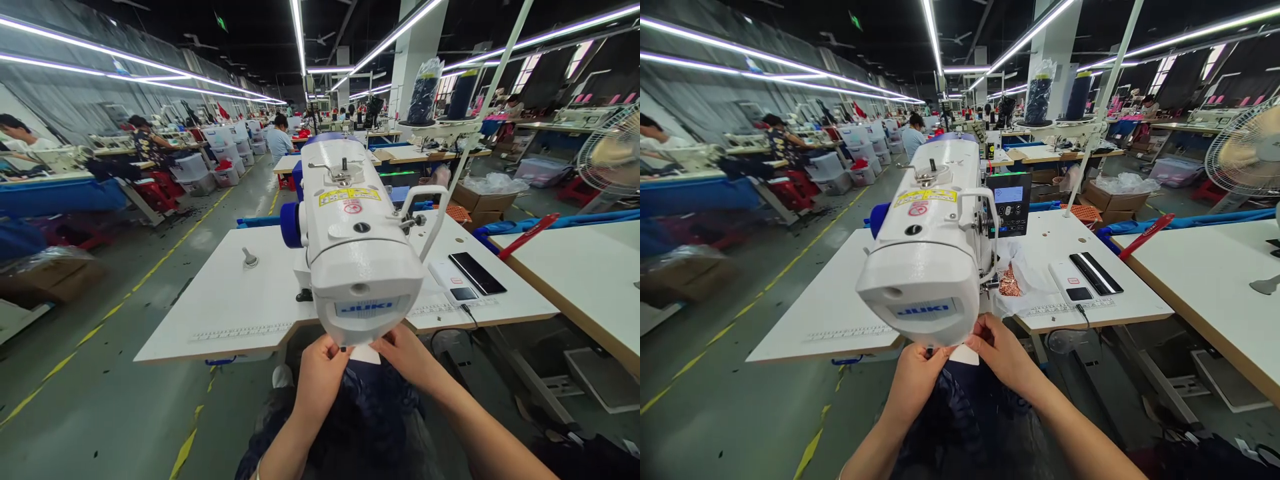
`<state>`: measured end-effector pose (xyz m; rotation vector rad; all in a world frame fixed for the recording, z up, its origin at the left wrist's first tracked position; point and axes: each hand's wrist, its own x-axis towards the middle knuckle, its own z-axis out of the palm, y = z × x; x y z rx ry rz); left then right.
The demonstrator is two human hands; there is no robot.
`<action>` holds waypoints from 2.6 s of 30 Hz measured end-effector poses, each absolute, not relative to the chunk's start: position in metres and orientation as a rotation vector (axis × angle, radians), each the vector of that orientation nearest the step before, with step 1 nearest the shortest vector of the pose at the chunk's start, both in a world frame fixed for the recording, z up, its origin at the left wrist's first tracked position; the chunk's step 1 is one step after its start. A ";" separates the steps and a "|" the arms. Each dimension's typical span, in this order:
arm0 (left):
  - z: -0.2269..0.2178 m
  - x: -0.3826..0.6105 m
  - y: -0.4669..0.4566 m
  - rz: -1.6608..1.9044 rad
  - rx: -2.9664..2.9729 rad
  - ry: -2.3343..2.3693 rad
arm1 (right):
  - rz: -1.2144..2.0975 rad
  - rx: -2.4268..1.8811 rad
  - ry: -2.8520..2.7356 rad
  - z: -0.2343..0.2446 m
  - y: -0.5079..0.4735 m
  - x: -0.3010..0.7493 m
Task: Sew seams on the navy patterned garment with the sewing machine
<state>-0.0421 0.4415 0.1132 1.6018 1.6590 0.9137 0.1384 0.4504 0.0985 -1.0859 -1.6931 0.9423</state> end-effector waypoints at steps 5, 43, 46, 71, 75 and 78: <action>0.116 -0.042 0.442 0.867 1.619 1.682 | 1.078 -1.203 -1.714 0.081 0.421 0.142; 0.138 -0.071 0.455 0.560 1.601 1.325 | 1.323 -0.859 -1.223 0.065 0.449 0.131; 0.141 -0.071 0.456 0.552 1.600 1.327 | 1.331 -0.873 -1.211 0.066 0.449 0.131; 0.139 -0.072 0.455 0.583 1.620 1.334 | 1.305 -0.914 -1.221 0.070 0.448 0.130; 0.139 -0.072 0.456 0.613 1.613 1.317 | 1.297 -0.917 -1.223 0.072 0.449 0.129; 0.142 -0.071 0.456 0.612 1.609 1.319 | 1.302 -0.930 -1.212 0.073 0.449 0.128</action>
